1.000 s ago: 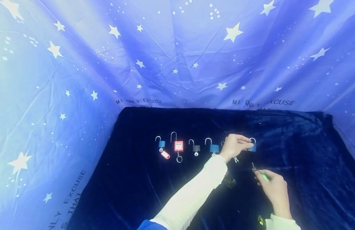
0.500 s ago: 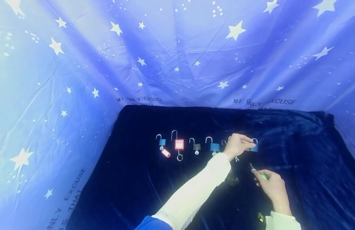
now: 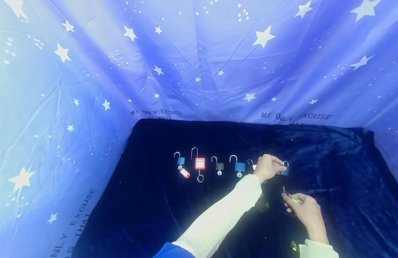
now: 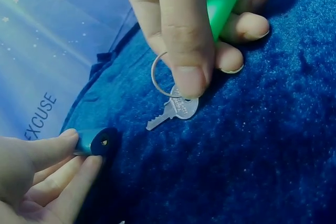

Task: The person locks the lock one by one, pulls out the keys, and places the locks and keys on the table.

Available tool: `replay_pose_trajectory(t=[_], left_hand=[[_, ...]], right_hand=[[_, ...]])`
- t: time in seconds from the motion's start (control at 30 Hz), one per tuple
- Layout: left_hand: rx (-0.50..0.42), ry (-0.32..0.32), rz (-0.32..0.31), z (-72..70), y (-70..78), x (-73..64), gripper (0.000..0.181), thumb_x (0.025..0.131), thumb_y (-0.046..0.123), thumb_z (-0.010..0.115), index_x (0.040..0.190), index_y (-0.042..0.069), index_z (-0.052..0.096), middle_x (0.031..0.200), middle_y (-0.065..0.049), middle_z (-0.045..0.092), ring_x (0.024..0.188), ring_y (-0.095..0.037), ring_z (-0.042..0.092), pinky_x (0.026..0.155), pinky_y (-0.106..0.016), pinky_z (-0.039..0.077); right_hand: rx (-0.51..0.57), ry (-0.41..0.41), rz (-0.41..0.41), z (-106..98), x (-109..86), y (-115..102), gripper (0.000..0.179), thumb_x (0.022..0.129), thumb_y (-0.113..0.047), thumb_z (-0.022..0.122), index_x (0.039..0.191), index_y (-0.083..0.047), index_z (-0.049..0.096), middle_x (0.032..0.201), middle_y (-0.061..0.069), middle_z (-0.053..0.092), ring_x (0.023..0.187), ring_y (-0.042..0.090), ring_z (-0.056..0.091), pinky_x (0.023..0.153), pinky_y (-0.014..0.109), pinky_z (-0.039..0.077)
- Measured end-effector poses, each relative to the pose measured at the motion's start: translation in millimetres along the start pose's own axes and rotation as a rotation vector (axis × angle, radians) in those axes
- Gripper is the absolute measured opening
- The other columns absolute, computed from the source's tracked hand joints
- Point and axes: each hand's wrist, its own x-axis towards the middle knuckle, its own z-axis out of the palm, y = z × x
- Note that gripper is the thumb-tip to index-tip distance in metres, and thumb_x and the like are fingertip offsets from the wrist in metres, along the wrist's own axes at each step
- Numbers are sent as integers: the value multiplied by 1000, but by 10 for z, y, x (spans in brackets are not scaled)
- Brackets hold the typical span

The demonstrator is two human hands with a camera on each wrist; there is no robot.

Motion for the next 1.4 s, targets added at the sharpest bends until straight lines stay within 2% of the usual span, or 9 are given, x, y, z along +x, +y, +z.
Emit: replay_pose_trajectory(t=[0.2,0.3,0.5,0.6,0.8,0.93,1.03,1.2,1.4], left_hand=[[135,30,29,24,-13,23,6,79,36,83,80,31,79,57,17,67,52,10,55,64,-5,41],[223,9,71,30,-3,35,7,81,38,81,87,34,79,58,20,67,59,10,57,67,-6,42],[372,-19,164,-72,20,35,16,87,40,75,103,38,76,81,27,70,82,11,62,76,-7,45],[346,-12,190,-169,9,40,17,88,37,74,105,37,76,85,27,72,82,13,62,74,-6,44],[266,-6,204,-377,-101,61,18,89,33,74,107,35,76,88,25,73,81,13,62,75,-6,43],[173,13,210,-500,-211,54,18,88,29,75,106,30,77,88,22,74,78,12,63,74,-5,42],[104,40,210,-578,-257,35,17,88,27,75,105,28,77,88,20,74,73,13,62,72,-4,42],[34,85,188,-675,-312,-19,16,87,23,75,103,24,77,87,18,75,66,12,62,71,-3,42],[-3,130,155,-778,-398,-77,15,87,18,75,102,18,76,86,13,76,74,10,65,72,-3,43]], right_hand=[[-77,77,-72,52,-32,-44,34,95,-32,66,97,1,70,68,-2,72,54,7,62,53,25,45],[-136,88,-63,23,-48,-70,33,96,-33,65,98,-1,70,66,-2,71,56,9,61,57,32,45],[-162,44,-62,-40,-111,-139,40,98,-31,61,114,5,67,64,1,70,56,14,64,55,37,50],[-154,40,-80,-51,-153,-165,39,98,-30,61,115,5,67,65,1,71,54,15,66,55,35,51],[-271,52,-82,-109,-208,-203,35,98,-33,60,112,-2,70,62,-1,71,55,13,65,55,42,45],[-368,65,-79,-191,-246,-267,40,96,-41,60,113,-6,71,91,22,73,77,44,68,57,52,43],[-383,114,-108,-248,-239,-357,40,95,-42,61,111,-7,72,108,29,68,93,60,58,58,54,42],[-342,185,-183,-206,-153,-517,38,96,-38,62,111,-5,69,99,18,73,92,55,61,60,54,42],[-292,195,-316,-17,30,-660,41,94,-34,65,113,3,64,91,16,72,87,44,66,65,56,46]])
